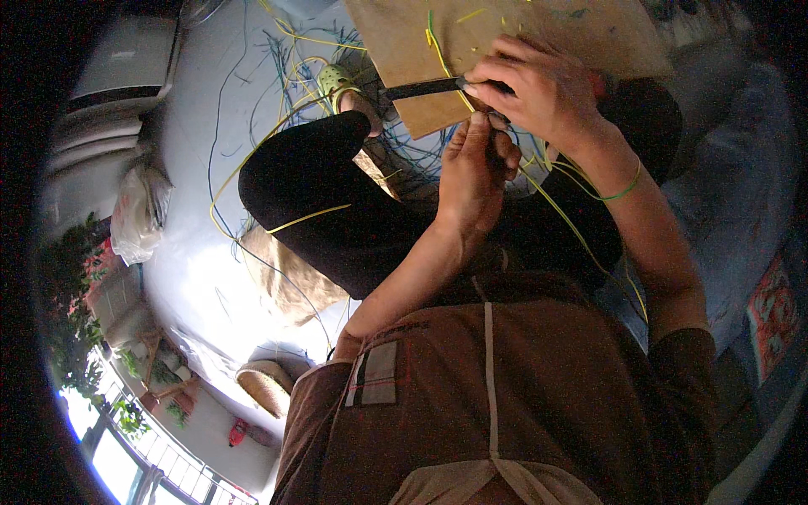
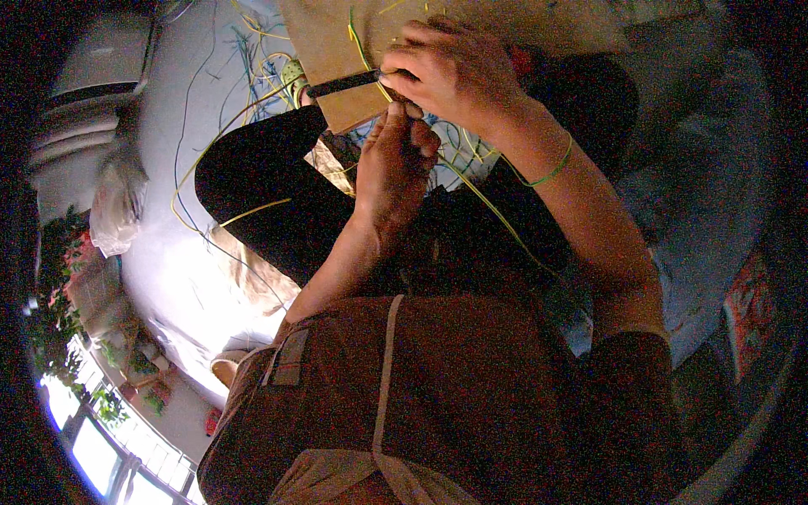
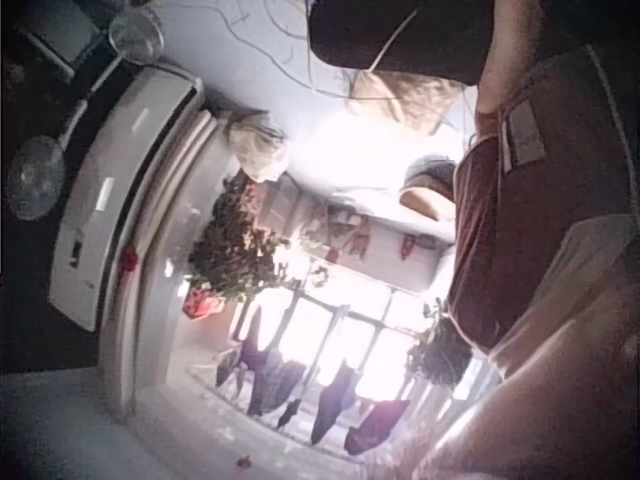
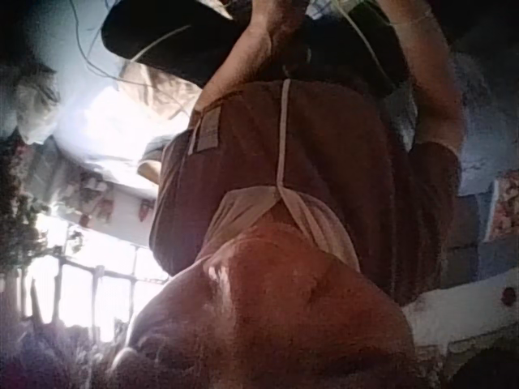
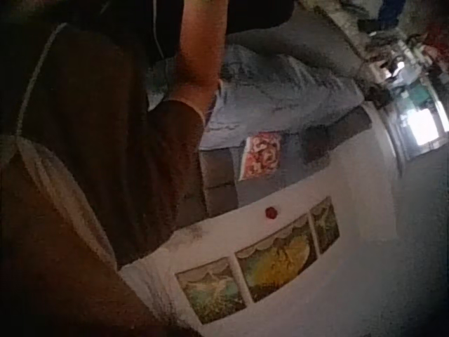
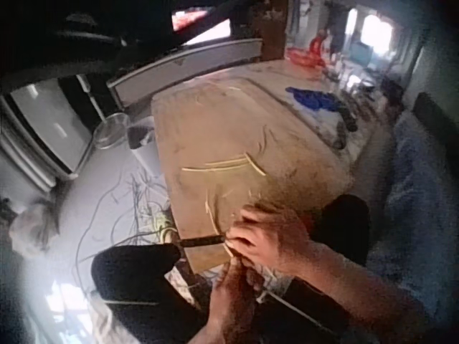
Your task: The person sits on the floor and uses a utility knife to cut yellow and blue cables on a wooden board. They repeatedly measure, cut, and separate the cables into shorter pieces.
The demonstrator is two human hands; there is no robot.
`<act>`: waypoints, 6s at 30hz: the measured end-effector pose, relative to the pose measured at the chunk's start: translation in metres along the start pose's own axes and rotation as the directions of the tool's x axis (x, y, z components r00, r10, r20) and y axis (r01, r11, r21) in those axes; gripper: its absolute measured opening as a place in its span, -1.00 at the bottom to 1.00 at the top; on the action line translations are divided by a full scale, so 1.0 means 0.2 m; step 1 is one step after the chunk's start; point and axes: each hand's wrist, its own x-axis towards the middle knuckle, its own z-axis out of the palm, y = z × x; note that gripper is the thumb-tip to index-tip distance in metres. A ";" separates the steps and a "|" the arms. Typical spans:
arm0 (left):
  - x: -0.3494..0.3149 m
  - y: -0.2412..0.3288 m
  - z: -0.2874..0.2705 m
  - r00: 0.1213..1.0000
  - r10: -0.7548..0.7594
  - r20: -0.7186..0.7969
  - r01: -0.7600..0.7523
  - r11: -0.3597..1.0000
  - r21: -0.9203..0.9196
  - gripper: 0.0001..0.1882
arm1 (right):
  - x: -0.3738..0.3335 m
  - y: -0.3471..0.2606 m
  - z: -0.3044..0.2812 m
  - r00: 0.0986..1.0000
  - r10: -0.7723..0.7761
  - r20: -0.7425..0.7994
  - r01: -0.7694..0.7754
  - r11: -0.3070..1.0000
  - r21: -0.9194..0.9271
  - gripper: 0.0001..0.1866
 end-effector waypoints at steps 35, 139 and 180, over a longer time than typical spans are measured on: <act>-0.02 0.02 0.02 1.000 0.025 -0.012 -0.026 0.998 -0.055 -0.77 | 0.07 -0.10 -0.02 0.998 0.010 -0.067 -0.015 0.996 -0.083 -0.85; 0.00 -0.01 0.05 0.995 -0.076 -0.069 0.075 0.997 -0.019 -0.77 | 0.05 -0.04 -0.07 0.999 0.029 -0.038 -0.031 0.998 -0.063 -0.89; -0.08 0.08 -0.01 0.976 0.001 -0.216 -0.047 0.978 -0.205 -0.78 | 0.19 -0.10 0.07 0.997 -0.069 0.045 0.069 0.998 -0.010 -0.87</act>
